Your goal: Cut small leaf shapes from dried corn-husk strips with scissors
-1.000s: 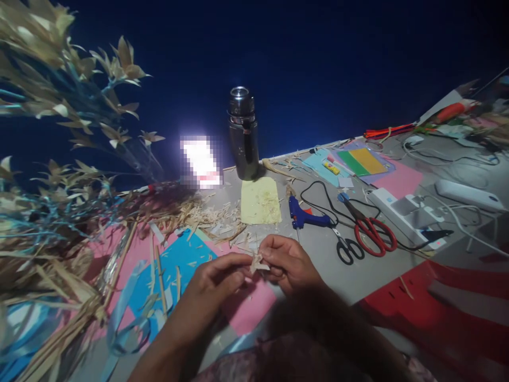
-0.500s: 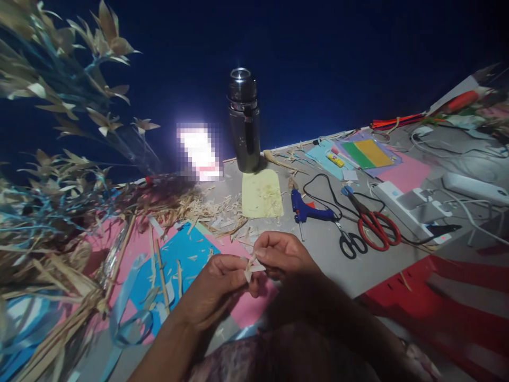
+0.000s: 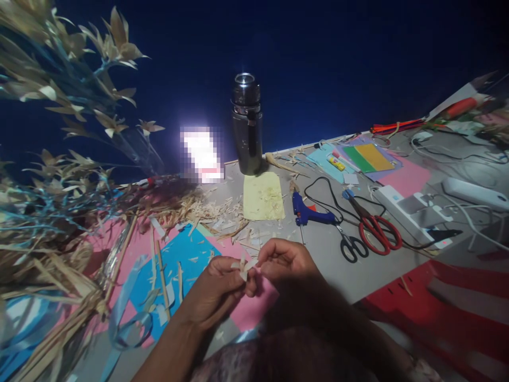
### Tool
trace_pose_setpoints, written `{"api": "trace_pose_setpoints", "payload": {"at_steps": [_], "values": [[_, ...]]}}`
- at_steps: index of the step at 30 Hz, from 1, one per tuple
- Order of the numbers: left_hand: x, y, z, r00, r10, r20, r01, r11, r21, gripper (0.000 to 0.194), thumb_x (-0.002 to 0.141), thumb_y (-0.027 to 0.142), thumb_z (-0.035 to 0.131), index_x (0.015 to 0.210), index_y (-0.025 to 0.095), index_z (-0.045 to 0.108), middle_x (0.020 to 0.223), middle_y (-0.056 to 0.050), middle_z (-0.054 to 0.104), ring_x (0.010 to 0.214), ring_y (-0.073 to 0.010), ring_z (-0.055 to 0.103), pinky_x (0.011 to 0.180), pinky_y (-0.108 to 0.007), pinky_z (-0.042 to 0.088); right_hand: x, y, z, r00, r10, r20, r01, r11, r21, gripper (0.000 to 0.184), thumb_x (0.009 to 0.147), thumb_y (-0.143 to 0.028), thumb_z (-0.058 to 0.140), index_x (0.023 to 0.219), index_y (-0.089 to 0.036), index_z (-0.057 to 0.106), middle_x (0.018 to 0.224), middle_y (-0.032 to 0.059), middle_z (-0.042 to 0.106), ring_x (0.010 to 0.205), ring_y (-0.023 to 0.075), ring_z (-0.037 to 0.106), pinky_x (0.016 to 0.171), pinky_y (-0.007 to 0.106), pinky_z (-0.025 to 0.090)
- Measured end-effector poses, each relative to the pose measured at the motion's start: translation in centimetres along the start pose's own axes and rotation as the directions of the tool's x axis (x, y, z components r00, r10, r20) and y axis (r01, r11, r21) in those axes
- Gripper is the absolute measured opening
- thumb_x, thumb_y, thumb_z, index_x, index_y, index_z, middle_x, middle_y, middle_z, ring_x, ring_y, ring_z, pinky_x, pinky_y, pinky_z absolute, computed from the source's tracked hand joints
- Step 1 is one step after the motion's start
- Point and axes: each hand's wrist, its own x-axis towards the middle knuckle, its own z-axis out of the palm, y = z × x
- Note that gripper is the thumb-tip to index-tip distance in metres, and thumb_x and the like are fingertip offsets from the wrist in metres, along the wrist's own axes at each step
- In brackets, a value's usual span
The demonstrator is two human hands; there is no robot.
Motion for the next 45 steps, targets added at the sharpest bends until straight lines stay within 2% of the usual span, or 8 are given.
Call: {"api": "trace_pose_setpoints", "payload": {"at_steps": [6, 14, 22, 28, 33, 37, 42, 45], "values": [[0.1, -0.4, -0.2, 1.0, 0.0, 0.017, -0.001, 0.998, 0.059, 0.029, 0.054, 0.033, 0.096, 0.059, 0.011, 0.078, 0.053, -0.007, 0.069, 0.056, -0.0167, 0.061, 0.061, -0.031, 0.052, 0.0, 0.2, 0.6, 0.998, -0.015, -0.067, 0.007, 0.993, -0.118, 0.015, 0.076, -0.023, 0.07, 0.071, -0.019, 0.057, 0.06, 0.0015, 0.071, 0.054, 0.0142, 0.062, 0.054, 0.025, 0.046], [0.3, -0.8, -0.6, 0.998, -0.028, 0.056, 0.026, 0.999, 0.043, 0.029, 0.052, 0.031, 0.097, 0.056, 0.011, 0.076, 0.052, -0.007, 0.067, 0.055, -0.0155, 0.059, 0.062, -0.03, 0.051, 0.2, 0.4, 0.7, 0.999, -0.031, -0.034, 0.027, 0.994, -0.105, 0.012, 0.076, -0.023, 0.068, 0.07, -0.018, 0.058, 0.06, 0.002, 0.071, 0.051, 0.0136, 0.062, 0.051, 0.024, 0.044], [0.5, -1.2, -1.4, 0.999, 0.032, 0.036, -0.028, 0.993, -0.118, 0.019, 0.06, 0.022, 0.094, 0.061, 0.013, 0.077, 0.059, -0.005, 0.072, 0.053, -0.0129, 0.063, 0.063, -0.027, 0.052, 0.1, 0.8, 0.5, 0.995, -0.063, -0.076, 0.054, 0.992, -0.112, 0.011, 0.076, -0.023, 0.071, 0.075, -0.017, 0.063, 0.058, -0.0008, 0.066, 0.051, 0.0137, 0.061, 0.053, 0.026, 0.048], [0.6, -1.5, -1.3, 0.992, 0.095, 0.086, -0.089, 0.993, -0.074, 0.019, 0.072, 0.025, 0.086, 0.067, 0.01, 0.077, 0.06, -0.007, 0.071, 0.06, -0.0161, 0.064, 0.063, -0.029, 0.052, 0.4, 0.4, 1.2, 0.987, -0.119, -0.109, 0.103, 0.984, -0.143, 0.01, 0.073, -0.017, 0.069, 0.079, -0.018, 0.061, 0.058, -0.0011, 0.068, 0.051, 0.0144, 0.062, 0.052, 0.025, 0.048], [0.6, -1.4, -0.8, 0.989, 0.147, 0.026, -0.146, 0.988, -0.058, 0.022, 0.068, 0.028, 0.089, 0.067, 0.011, 0.076, 0.053, -0.006, 0.068, 0.052, -0.014, 0.06, 0.058, -0.027, 0.053, 0.7, 0.5, 0.8, 0.986, -0.114, -0.125, 0.074, 0.956, -0.285, 0.007, 0.076, -0.021, 0.065, 0.077, -0.017, 0.06, 0.056, -0.0032, 0.062, 0.048, 0.0116, 0.057, 0.047, 0.021, 0.04], [0.8, -1.1, -0.6, 0.975, 0.206, -0.087, -0.214, 0.973, -0.091, 0.023, 0.058, 0.024, 0.095, 0.065, 0.013, 0.076, 0.052, -0.003, 0.068, 0.049, -0.0118, 0.059, 0.051, -0.022, 0.051, 1.1, -0.2, -0.2, 0.988, -0.122, -0.095, 0.039, 0.792, -0.61, 0.005, 0.079, -0.021, 0.064, 0.077, -0.017, 0.064, 0.052, -0.0064, 0.05, 0.047, 0.0088, 0.043, 0.046, 0.021, 0.029], [0.6, -0.4, -0.8, 0.952, 0.27, -0.146, -0.285, 0.954, -0.093, 0.029, 0.055, 0.028, 0.097, 0.062, 0.011, 0.075, 0.051, -0.003, 0.067, 0.045, -0.0095, 0.056, 0.053, -0.022, 0.05, 2.3, -1.8, -0.6, 0.982, -0.113, 0.149, 0.174, 0.264, -0.949, 0.003, 0.08, -0.018, 0.068, 0.077, -0.018, 0.067, 0.067, -0.0015, 0.06, 0.062, 0.0126, 0.049, 0.058, 0.024, 0.029], [0.5, 0.0, -1.2, 0.949, 0.283, -0.141, -0.299, 0.949, -0.105, 0.029, 0.055, 0.029, 0.097, 0.065, 0.011, 0.076, 0.049, -0.003, 0.066, 0.043, -0.0081, 0.054, 0.053, -0.021, 0.048, 3.4, -1.4, -0.7, 0.956, -0.127, 0.264, 0.281, 0.146, -0.949, 0.007, 0.085, -0.021, 0.068, 0.079, -0.018, 0.064, 0.073, 0.0004, 0.064, 0.066, 0.0138, 0.053, 0.06, 0.025, 0.03]]}}
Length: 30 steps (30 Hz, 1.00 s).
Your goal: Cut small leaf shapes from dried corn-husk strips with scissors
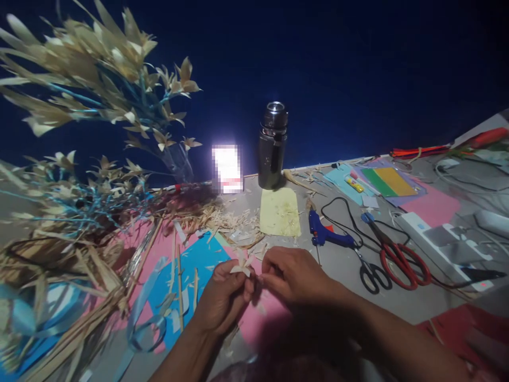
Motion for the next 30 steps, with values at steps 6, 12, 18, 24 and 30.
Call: {"api": "trace_pose_setpoints", "payload": {"at_steps": [6, 12, 18, 24, 30], "values": [[0.3, 0.2, -0.2, 0.999, -0.03, 0.011, 0.031, 0.996, -0.078, 0.029, 0.061, 0.031, 0.094, 0.063, 0.011, 0.074, 0.047, 0.0, 0.061, 0.043, -0.0072, 0.049, 0.055, -0.022, 0.045, 0.8, 2.6, 3.3, 0.94, -0.268, -0.212, 0.289, 0.955, 0.073, 0.019, 0.097, -0.025, 0.052, 0.081, -0.018, 0.058, 0.073, 0.0024, 0.063, 0.064, 0.0148, 0.054, 0.062, 0.027, 0.035], [0.5, 0.3, -0.5, 0.994, -0.052, 0.092, 0.064, 0.989, -0.136, 0.03, 0.074, 0.03, 0.085, 0.059, 0.011, 0.069, 0.047, 0.002, 0.052, 0.046, -0.0075, 0.041, 0.051, -0.024, 0.037, 0.9, 3.6, 3.8, 0.991, 0.045, -0.125, 0.039, 0.799, 0.6, 0.031, 0.1, -0.041, 0.052, 0.078, -0.02, 0.051, 0.062, -0.003, 0.055, 0.053, 0.0109, 0.048, 0.054, 0.024, 0.037], [0.4, 0.0, -0.6, 0.983, -0.118, 0.138, 0.14, 0.978, -0.158, 0.029, 0.081, 0.025, 0.079, 0.059, 0.012, 0.065, 0.049, 0.002, 0.049, 0.049, -0.0089, 0.039, 0.052, -0.025, 0.034, 1.8, 3.1, 2.2, 0.975, 0.071, 0.208, -0.201, -0.102, 0.974, 0.045, 0.089, -0.054, 0.068, 0.073, -0.023, 0.039, 0.046, -0.0133, 0.032, 0.038, 0.0051, 0.011, 0.037, 0.017, 0.014], [0.3, -0.4, -0.3, 0.969, -0.162, 0.189, 0.189, 0.973, -0.135, 0.028, 0.082, 0.027, 0.078, 0.063, 0.01, 0.067, 0.05, 0.002, 0.049, 0.048, -0.0076, 0.039, 0.052, -0.024, 0.034, 2.0, 3.7, 2.4, 0.973, 0.028, 0.231, -0.224, -0.151, 0.963, 0.043, 0.081, -0.047, 0.079, 0.071, -0.019, 0.048, 0.048, -0.0113, 0.041, 0.038, 0.0024, 0.015, 0.039, 0.016, 0.015], [0.4, -0.4, -0.4, 0.977, -0.107, 0.185, 0.135, 0.98, -0.147, 0.023, 0.079, 0.027, 0.082, 0.067, 0.01, 0.07, 0.05, 0.002, 0.051, 0.046, -0.0074, 0.042, 0.049, -0.023, 0.035, 2.0, 4.2, 3.5, 0.985, 0.103, 0.141, -0.138, -0.033, 0.99, 0.039, 0.075, -0.044, 0.084, 0.074, -0.016, 0.057, 0.052, -0.0076, 0.053, 0.039, 0.0018, 0.019, 0.039, 0.016, 0.017]]}}
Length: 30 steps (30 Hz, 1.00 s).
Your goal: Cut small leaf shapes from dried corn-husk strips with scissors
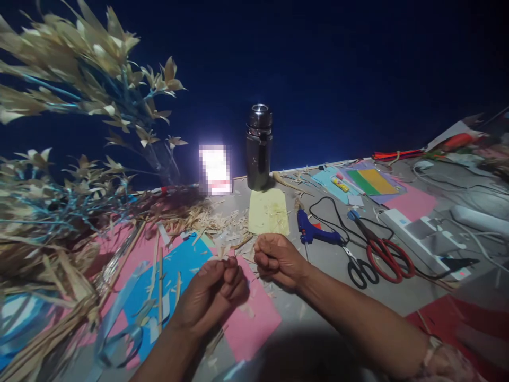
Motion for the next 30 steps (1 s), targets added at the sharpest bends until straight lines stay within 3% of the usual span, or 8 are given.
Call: {"api": "trace_pose_setpoints", "payload": {"at_steps": [4, 9, 13, 16, 22, 26, 30], "values": [[0.0, -0.1, -0.3, 0.998, 0.059, -0.036, -0.056, 0.994, 0.092, 0.024, 0.072, 0.03, 0.086, 0.07, 0.01, 0.073, 0.046, 0.004, 0.049, 0.046, -0.0083, 0.042, 0.05, -0.024, 0.036, -0.2, 0.4, 0.3, 0.998, -0.037, 0.052, 0.039, 0.999, -0.032, 0.044, 0.081, -0.048, 0.077, 0.064, -0.018, 0.05, 0.039, -0.0102, 0.039, 0.037, 0.0047, 0.022, 0.038, 0.018, 0.02], [-0.1, -0.2, -0.4, 0.992, 0.121, -0.036, -0.114, 0.981, 0.156, 0.028, 0.066, 0.03, 0.091, 0.064, 0.01, 0.072, 0.05, 0.002, 0.056, 0.045, -0.0069, 0.043, 0.05, -0.023, 0.039, -0.3, 1.2, 0.6, 0.992, -0.037, 0.125, 0.049, 0.994, -0.095, 0.054, 0.081, -0.057, 0.075, 0.056, -0.02, 0.045, 0.035, -0.0091, 0.038, 0.033, 0.0054, 0.026, 0.037, 0.02, 0.023], [-0.1, 0.1, -0.2, 0.986, 0.162, -0.04, -0.153, 0.973, 0.175, 0.029, 0.061, 0.028, 0.094, 0.065, 0.009, 0.073, 0.057, -0.001, 0.063, 0.045, -0.0058, 0.047, 0.051, -0.021, 0.042, -0.2, 1.6, 0.8, 0.987, -0.027, 0.156, 0.054, 0.984, -0.173, 0.049, 0.075, -0.056, 0.081, 0.062, -0.014, 0.058, 0.046, -0.002, 0.058, 0.034, 0.0028, 0.028, 0.035, 0.018, 0.014], [-0.1, 0.3, -0.1, 0.986, 0.165, -0.034, -0.156, 0.969, 0.19, 0.028, 0.062, 0.027, 0.093, 0.068, 0.009, 0.073, 0.056, -0.001, 0.063, 0.047, -0.0063, 0.049, 0.056, -0.022, 0.046, -0.2, 1.8, 0.6, 0.988, -0.032, 0.149, 0.063, 0.975, -0.212, 0.042, 0.073, -0.048, 0.085, 0.072, -0.013, 0.062, 0.059, 0.0013, 0.067, 0.037, 0.0016, 0.033, 0.036, 0.016, 0.015], [-0.3, -0.3, -0.2, 0.993, 0.116, 0.03, -0.12, 0.972, 0.204, 0.033, 0.066, 0.033, 0.09, 0.055, 0.011, 0.067, 0.045, 0.002, 0.052, 0.046, -0.0094, 0.046, 0.053, -0.025, 0.041, -0.4, 1.9, -0.3, 0.989, -0.034, 0.143, 0.075, 0.954, -0.29, 0.043, 0.075, -0.049, 0.083, 0.066, -0.015, 0.057, 0.044, -0.0038, 0.057, 0.031, 0.0043, 0.036, 0.033, 0.016, 0.018], [-0.5, -0.7, -0.3, 0.995, -0.015, 0.099, 0.002, 0.992, 0.125, 0.036, 0.075, 0.038, 0.083, 0.055, 0.012, 0.066, 0.045, 0.002, 0.048, 0.045, -0.0117, 0.046, 0.051, -0.028, 0.038, -0.3, 1.8, -0.7, 0.988, -0.066, 0.137, 0.106, 0.945, -0.31, 0.05, 0.08, -0.057, 0.075, 0.06, -0.016, 0.054, 0.038, -0.0064, 0.048, 0.03, 0.0053, 0.035, 0.033, 0.017, 0.024], [-0.4, -0.5, -0.4, 0.998, -0.035, 0.049, 0.036, 0.999, -0.012, 0.027, 0.075, 0.033, 0.084, 0.066, 0.012, 0.07, 0.052, 0.003, 0.05, 0.046, -0.0074, 0.042, 0.05, -0.024, 0.035, 0.1, 1.8, -0.9, 0.988, -0.084, 0.126, 0.119, 0.946, -0.302, 0.054, 0.085, -0.061, 0.068, 0.059, -0.017, 0.051, 0.037, -0.0061, 0.048, 0.03, 0.0052, 0.032, 0.032, 0.017, 0.025]]}}
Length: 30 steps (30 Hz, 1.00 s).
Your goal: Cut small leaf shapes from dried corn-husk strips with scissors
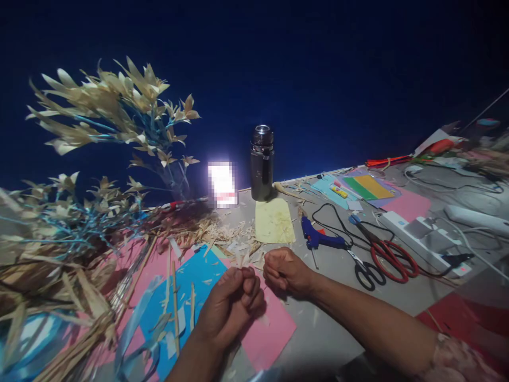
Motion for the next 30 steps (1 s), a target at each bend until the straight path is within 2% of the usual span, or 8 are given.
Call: {"api": "trace_pose_setpoints", "payload": {"at_steps": [4, 7, 10, 16, 20, 23, 26, 30], "values": [[0.2, 0.3, 0.0, 0.997, 0.059, -0.05, -0.059, 0.998, 0.008, 0.022, 0.073, 0.029, 0.086, 0.072, 0.012, 0.073, 0.056, 0.003, 0.053, 0.047, -0.0066, 0.043, 0.048, -0.022, 0.038, 0.0, -0.1, 0.2, 1.0, 0.018, -0.025, -0.018, 1.0, 0.001, 0.044, 0.085, -0.055, 0.071, 0.074, -0.014, 0.062, 0.051, 0.001, 0.066, 0.032, 0.0056, 0.038, 0.031, 0.016, 0.029], [0.3, 0.6, 0.1, 0.992, 0.089, -0.085, -0.083, 0.994, 0.07, 0.023, 0.071, 0.028, 0.087, 0.069, 0.011, 0.072, 0.052, 0.003, 0.051, 0.048, -0.008, 0.044, 0.052, -0.024, 0.044, -0.3, -0.3, 0.6, 0.998, 0.044, -0.034, -0.045, 0.999, -0.02, 0.036, 0.076, -0.044, 0.082, 0.075, -0.013, 0.064, 0.058, 0.0029, 0.071, 0.034, 0.0064, 0.046, 0.032, 0.016, 0.036], [0.4, 1.0, 0.2, 0.986, 0.133, -0.099, -0.125, 0.989, 0.081, 0.023, 0.069, 0.026, 0.089, 0.068, 0.01, 0.072, 0.053, 0.003, 0.052, 0.047, -0.0068, 0.044, 0.048, -0.022, 0.042, -0.6, -0.1, 0.8, 0.995, 0.099, -0.007, -0.099, 0.994, -0.048, 0.038, 0.067, -0.04, 0.089, 0.068, -0.014, 0.06, 0.055, 0.0009, 0.07, 0.032, 0.0072, 0.048, 0.031, 0.016, 0.037], [0.3, 1.0, 0.4, 0.985, 0.149, -0.083, -0.145, 0.988, 0.047, 0.022, 0.068, 0.024, 0.089, 0.07, 0.01, 0.073, 0.056, 0.003, 0.056, 0.046, -0.0049, 0.043, 0.047, -0.021, 0.042, -0.4, 0.8, 0.5, 1.0, 0.004, 0.031, -0.002, 0.999, -0.051, 0.049, 0.09, -0.054, 0.066, 0.062, -0.015, 0.055, 0.041, -0.0047, 0.053, 0.032, 0.0035, 0.038, 0.034, 0.014, 0.024], [0.2, 0.8, 0.5, 0.989, 0.134, -0.065, -0.13, 0.989, 0.07, 0.022, 0.069, 0.024, 0.089, 0.068, 0.009, 0.072, 0.054, 0.003, 0.055, 0.045, -0.0049, 0.044, 0.046, -0.021, 0.042, -0.4, 0.4, 0.7, 1.0, 0.006, 0.03, -0.005, 0.999, -0.041, 0.043, 0.09, -0.052, 0.066, 0.07, -0.014, 0.06, 0.05, 0.0, 0.065, 0.033, 0.0045, 0.038, 0.033, 0.015, 0.025], [0.1, 1.0, 0.5, 0.985, 0.156, -0.076, -0.15, 0.985, 0.088, 0.021, 0.069, 0.024, 0.089, 0.068, 0.01, 0.073, 0.053, 0.003, 0.054, 0.046, -0.0054, 0.045, 0.047, -0.021, 0.042, -0.5, -0.1, 1.0, 0.999, 0.033, -0.009, -0.033, 0.997, -0.065, 0.035, 0.08, -0.043, 0.08, 0.073, -0.014, 0.062, 0.062, 0.0034, 0.073, 0.036, 0.0059, 0.046, 0.033, 0.016, 0.031], [0.1, 1.2, 0.5, 0.984, 0.17, -0.057, -0.164, 0.982, 0.094, 0.022, 0.067, 0.025, 0.09, 0.069, 0.01, 0.074, 0.053, 0.003, 0.054, 0.045, -0.005, 0.044, 0.046, -0.021, 0.041, -0.5, -0.1, 0.9, 0.996, 0.093, -0.016, -0.095, 0.991, -0.094, 0.037, 0.07, -0.04, 0.087, 0.07, -0.015, 0.059, 0.058, 0.0015, 0.071, 0.034, 0.0077, 0.049, 0.033, 0.016, 0.031], [0.1, 1.2, 0.4, 0.984, 0.175, -0.033, -0.171, 0.981, 0.091, 0.026, 0.064, 0.028, 0.093, 0.071, 0.01, 0.075, 0.056, 0.003, 0.055, 0.045, -0.0037, 0.04, 0.045, -0.02, 0.038, -0.5, 0.3, 0.6, 0.999, 0.051, 0.019, -0.049, 0.995, -0.092, 0.045, 0.083, -0.055, 0.072, 0.068, -0.016, 0.057, 0.047, -0.0024, 0.061, 0.032, 0.0052, 0.037, 0.034, 0.017, 0.024]]}}
